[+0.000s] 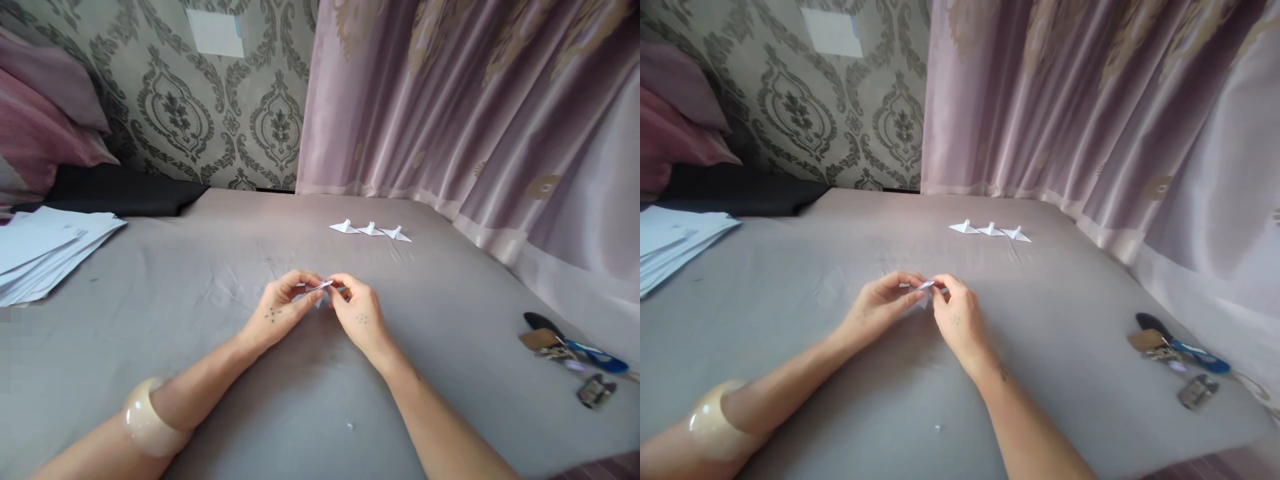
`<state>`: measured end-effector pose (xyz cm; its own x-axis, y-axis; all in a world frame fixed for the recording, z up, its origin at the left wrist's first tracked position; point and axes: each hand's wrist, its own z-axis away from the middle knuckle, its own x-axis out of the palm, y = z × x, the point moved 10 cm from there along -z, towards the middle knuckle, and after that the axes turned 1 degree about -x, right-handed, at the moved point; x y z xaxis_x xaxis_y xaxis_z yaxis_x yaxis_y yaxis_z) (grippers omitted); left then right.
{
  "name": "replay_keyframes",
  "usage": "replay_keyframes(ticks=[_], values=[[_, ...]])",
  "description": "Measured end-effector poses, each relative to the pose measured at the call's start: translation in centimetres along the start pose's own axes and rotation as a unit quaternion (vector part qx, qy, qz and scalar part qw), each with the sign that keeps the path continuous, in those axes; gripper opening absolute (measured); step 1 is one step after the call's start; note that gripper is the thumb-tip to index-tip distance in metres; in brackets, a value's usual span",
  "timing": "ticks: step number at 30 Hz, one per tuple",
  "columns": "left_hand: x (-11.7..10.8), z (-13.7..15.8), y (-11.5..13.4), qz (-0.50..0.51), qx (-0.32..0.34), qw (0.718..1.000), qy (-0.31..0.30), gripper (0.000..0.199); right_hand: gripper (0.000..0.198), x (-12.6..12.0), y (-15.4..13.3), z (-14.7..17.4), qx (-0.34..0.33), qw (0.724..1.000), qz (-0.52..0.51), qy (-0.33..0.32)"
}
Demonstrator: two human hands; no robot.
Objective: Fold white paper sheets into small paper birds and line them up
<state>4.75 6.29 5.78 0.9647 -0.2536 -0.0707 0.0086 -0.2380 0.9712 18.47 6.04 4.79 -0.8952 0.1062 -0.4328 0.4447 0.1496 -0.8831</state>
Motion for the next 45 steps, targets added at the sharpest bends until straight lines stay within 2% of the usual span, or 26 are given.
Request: replay_keyframes(ticks=[5, 9, 13, 17, 21, 26, 28, 32, 36, 39, 42, 45], values=[[1.1, 0.1, -0.2, -0.014, -0.011, 0.999, -0.049, 0.023, 0.016, 0.3, 1.6, -0.7, 0.018, 0.996, -0.091, 0.001], [1.6, 0.1, -0.9, -0.054, -0.031, 0.995, -0.073, 0.032, 0.020, 0.9, 1.9, -1.0, 0.026, 0.992, -0.125, -0.019], [0.9, 0.2, -1.1, -0.124, -0.021, 0.991, -0.042, 0.033, 0.022, 1.0, 1.2, -0.9, 0.017, 0.993, -0.113, -0.029], [-0.5, 0.1, -0.8, -0.193, 0.012, 0.981, 0.018, 0.034, 0.033, 0.8, -0.5, -0.6, -0.046, 0.994, -0.096, -0.020], [-1.0, -0.1, -1.0, -0.186, 0.000, 0.982, 0.021, 0.029, 0.032, 0.7, -1.3, -0.3, -0.093, 0.994, -0.051, -0.001], [-0.1, -0.2, -1.7, -0.108, -0.028, 0.994, -0.014, 0.023, 0.026, 0.8, -1.1, -0.3, -0.104, 0.995, -0.014, -0.001], [0.0, -0.2, -1.8, -0.078, -0.022, 0.997, -0.011, 0.022, 0.026, 0.6, -1.5, -0.2, -0.130, 0.991, 0.016, 0.010], [0.0, -0.2, -2.1, -0.035, -0.030, 0.999, -0.003, 0.018, 0.037, 0.7, -2.9, 0.5, -0.211, 0.970, 0.123, 0.013], [-1.0, -0.3, -2.1, -0.060, -0.046, 0.997, 0.032, 0.016, 0.041, 0.9, -3.7, 1.1, -0.242, 0.948, 0.208, 0.014], [-1.4, -0.2, -2.2, -0.118, -0.060, 0.990, 0.044, 0.017, 0.042, 1.6, -3.6, 1.3, -0.233, 0.936, 0.264, -0.030], [-1.2, -0.1, -3.0, -0.192, -0.093, 0.977, 0.020, 0.022, 0.039, 2.6, -2.5, 1.5, -0.189, 0.921, 0.326, -0.099], [-0.9, 0.1, -3.6, -0.243, -0.119, 0.963, -0.002, 0.024, 0.035, 2.4, -1.7, 1.5, -0.142, 0.925, 0.335, -0.106]])
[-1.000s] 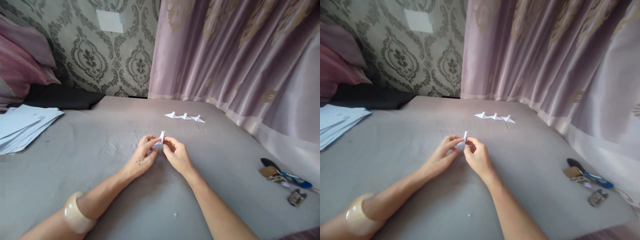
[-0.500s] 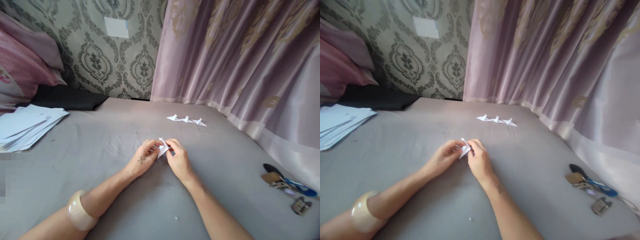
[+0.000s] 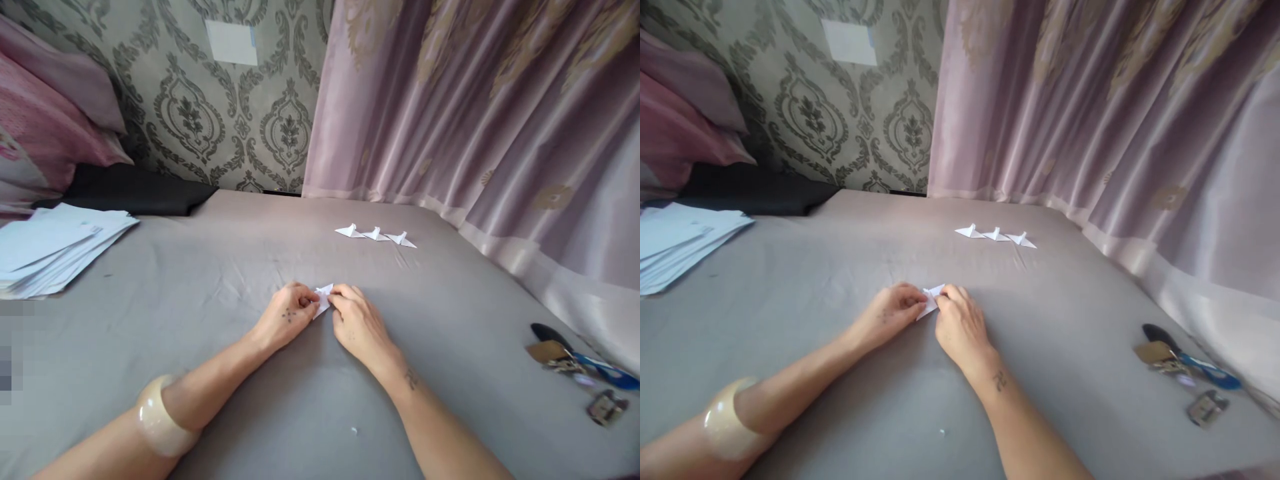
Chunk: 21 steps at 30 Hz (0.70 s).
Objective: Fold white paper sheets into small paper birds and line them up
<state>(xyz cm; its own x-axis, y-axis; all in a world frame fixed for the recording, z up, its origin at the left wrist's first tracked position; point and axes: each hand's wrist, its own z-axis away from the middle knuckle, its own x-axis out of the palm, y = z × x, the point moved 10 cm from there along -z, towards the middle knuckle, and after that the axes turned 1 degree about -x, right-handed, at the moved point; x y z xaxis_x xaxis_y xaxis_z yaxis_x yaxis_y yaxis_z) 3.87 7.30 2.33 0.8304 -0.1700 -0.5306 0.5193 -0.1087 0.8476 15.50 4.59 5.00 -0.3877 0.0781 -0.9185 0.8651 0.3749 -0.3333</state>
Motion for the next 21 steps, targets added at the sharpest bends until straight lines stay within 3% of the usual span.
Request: replay_keyframes(ticks=[6, 9, 16, 21], values=[[0.2, 0.0, 0.0, -0.033, -0.015, 0.999, -0.008, 0.021, 0.013, 0.2, 1.4, -0.2, 0.083, 0.992, -0.091, 0.029], [-0.3, -0.1, -0.5, -0.028, -0.050, 0.998, -0.005, 0.019, 0.018, 1.0, 1.9, -0.5, 0.093, 0.990, -0.106, 0.018], [-0.9, -1.3, -2.0, 0.130, -0.133, 0.982, -0.017, 0.028, 0.018, 1.4, 2.4, -0.7, 0.099, 0.986, -0.130, 0.017], [0.0, -1.8, -2.1, 0.163, -0.167, 0.971, -0.040, 0.028, 0.018, 1.3, 2.2, -0.7, 0.101, 0.987, -0.127, 0.017]])
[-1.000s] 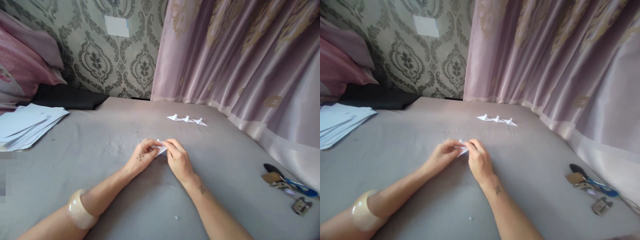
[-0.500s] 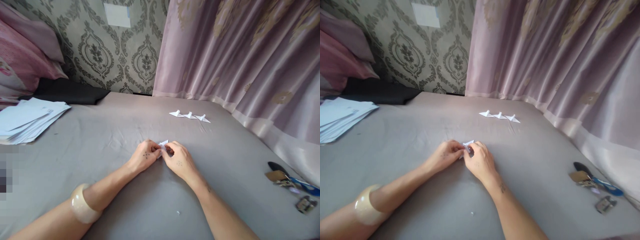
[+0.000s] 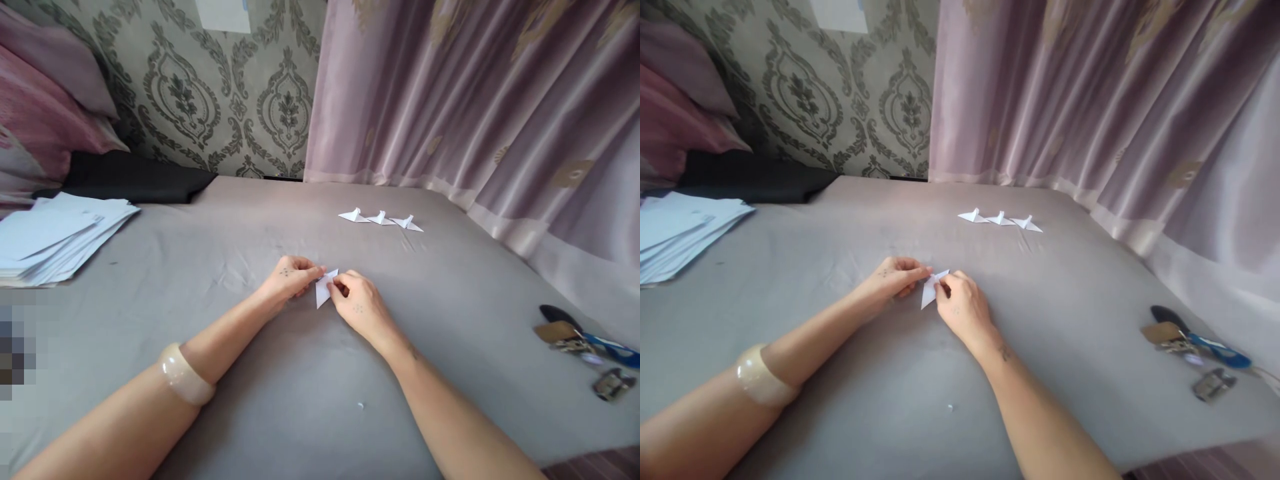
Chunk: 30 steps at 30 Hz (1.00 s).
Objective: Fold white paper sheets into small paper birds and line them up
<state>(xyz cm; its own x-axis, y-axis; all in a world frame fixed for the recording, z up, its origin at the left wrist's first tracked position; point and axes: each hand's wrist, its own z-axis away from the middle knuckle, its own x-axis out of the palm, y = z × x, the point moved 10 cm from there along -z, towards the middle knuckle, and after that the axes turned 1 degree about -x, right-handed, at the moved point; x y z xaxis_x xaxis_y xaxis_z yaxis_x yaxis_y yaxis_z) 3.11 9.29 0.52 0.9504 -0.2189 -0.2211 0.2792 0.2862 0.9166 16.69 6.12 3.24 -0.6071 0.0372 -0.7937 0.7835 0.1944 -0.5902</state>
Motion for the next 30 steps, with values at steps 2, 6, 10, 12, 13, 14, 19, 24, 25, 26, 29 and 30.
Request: replay_keyframes(ticks=[2, 6, 10, 12, 13, 14, 19, 24, 25, 26, 29, 30], values=[[0.1, -0.1, -0.1, 0.010, -0.009, 1.000, 0.001, 0.025, 0.018, 0.0, 0.0, 0.0, -0.001, 1.000, 0.003, 0.001], [0.3, -0.3, -0.4, 0.020, -0.010, 1.000, 0.000, 0.024, 0.018, 0.0, -0.1, 0.0, -0.005, 1.000, 0.004, 0.002], [0.2, -0.4, -0.5, 0.008, -0.012, 1.000, 0.003, 0.021, 0.019, 0.0, 0.0, 0.0, -0.003, 1.000, 0.000, -0.005], [0.1, -0.2, -0.2, -0.003, -0.003, 1.000, 0.005, 0.011, 0.018, 0.0, 0.1, 0.0, 0.000, 1.000, -0.005, -0.008], [0.1, -0.1, 0.1, -0.009, 0.007, 1.000, 0.000, 0.012, 0.017, 0.0, 0.2, -0.1, 0.001, 1.000, -0.007, -0.010], [0.3, 0.0, 0.3, -0.018, 0.019, 1.000, -0.010, 0.019, 0.017, 0.1, 0.2, -0.1, 0.002, 1.000, -0.010, -0.013], [1.4, 0.5, 1.1, -0.094, 0.091, 0.990, -0.061, 0.026, 0.017, 0.1, 0.1, -0.4, -0.008, 1.000, -0.016, -0.024], [1.4, 0.5, 1.2, -0.131, 0.136, 0.981, -0.035, 0.024, 0.014, -0.3, 0.4, -0.5, -0.004, 0.999, -0.052, -0.007], [1.4, 0.5, 1.2, -0.136, 0.137, 0.981, -0.029, 0.024, 0.016, -0.4, 0.7, -0.5, 0.011, 0.998, -0.055, -0.002], [1.4, 0.5, 1.2, -0.142, 0.137, 0.980, -0.026, 0.023, 0.018, -0.5, 1.0, -0.4, 0.024, 0.998, -0.054, 0.004], [1.3, 0.6, 1.3, -0.161, 0.139, 0.977, -0.015, 0.022, 0.016, -1.0, 1.2, -0.3, 0.040, 0.998, -0.040, 0.014], [1.2, 0.6, 1.3, -0.165, 0.139, 0.976, -0.011, 0.023, 0.015, -1.0, 1.1, -0.2, 0.039, 0.998, -0.038, 0.009]])
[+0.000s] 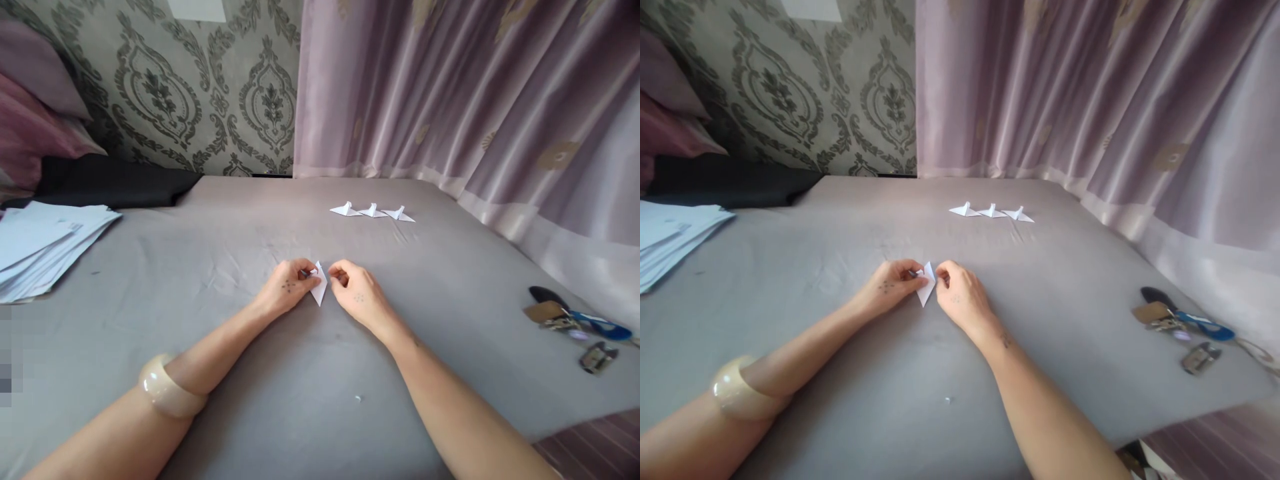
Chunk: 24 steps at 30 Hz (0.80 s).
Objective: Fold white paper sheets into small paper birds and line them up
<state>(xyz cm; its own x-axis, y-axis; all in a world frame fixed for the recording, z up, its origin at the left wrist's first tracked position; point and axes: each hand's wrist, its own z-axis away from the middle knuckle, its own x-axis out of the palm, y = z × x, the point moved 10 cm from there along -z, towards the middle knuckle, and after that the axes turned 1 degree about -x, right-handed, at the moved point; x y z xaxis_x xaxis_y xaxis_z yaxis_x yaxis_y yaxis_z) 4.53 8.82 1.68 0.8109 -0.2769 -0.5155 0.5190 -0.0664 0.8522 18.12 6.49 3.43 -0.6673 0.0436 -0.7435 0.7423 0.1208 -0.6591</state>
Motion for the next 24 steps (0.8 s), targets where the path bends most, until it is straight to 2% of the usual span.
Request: replay_keyframes(ticks=[5, 16, 24], values=[[-0.3, 0.2, 0.2, -0.008, 0.001, 1.000, 0.009, 0.024, 0.016, 0.4, -0.7, 0.4, -0.002, 1.000, -0.008, -0.029], [-0.4, 0.5, 0.2, -0.022, -0.009, 1.000, 0.014, 0.022, 0.017, 0.3, -1.1, 0.9, -0.005, 0.999, 0.026, -0.028], [-0.5, 0.5, 0.2, -0.012, -0.006, 1.000, 0.017, 0.022, 0.024, 0.0, -1.9, 1.1, -0.034, 0.998, 0.040, -0.027]])
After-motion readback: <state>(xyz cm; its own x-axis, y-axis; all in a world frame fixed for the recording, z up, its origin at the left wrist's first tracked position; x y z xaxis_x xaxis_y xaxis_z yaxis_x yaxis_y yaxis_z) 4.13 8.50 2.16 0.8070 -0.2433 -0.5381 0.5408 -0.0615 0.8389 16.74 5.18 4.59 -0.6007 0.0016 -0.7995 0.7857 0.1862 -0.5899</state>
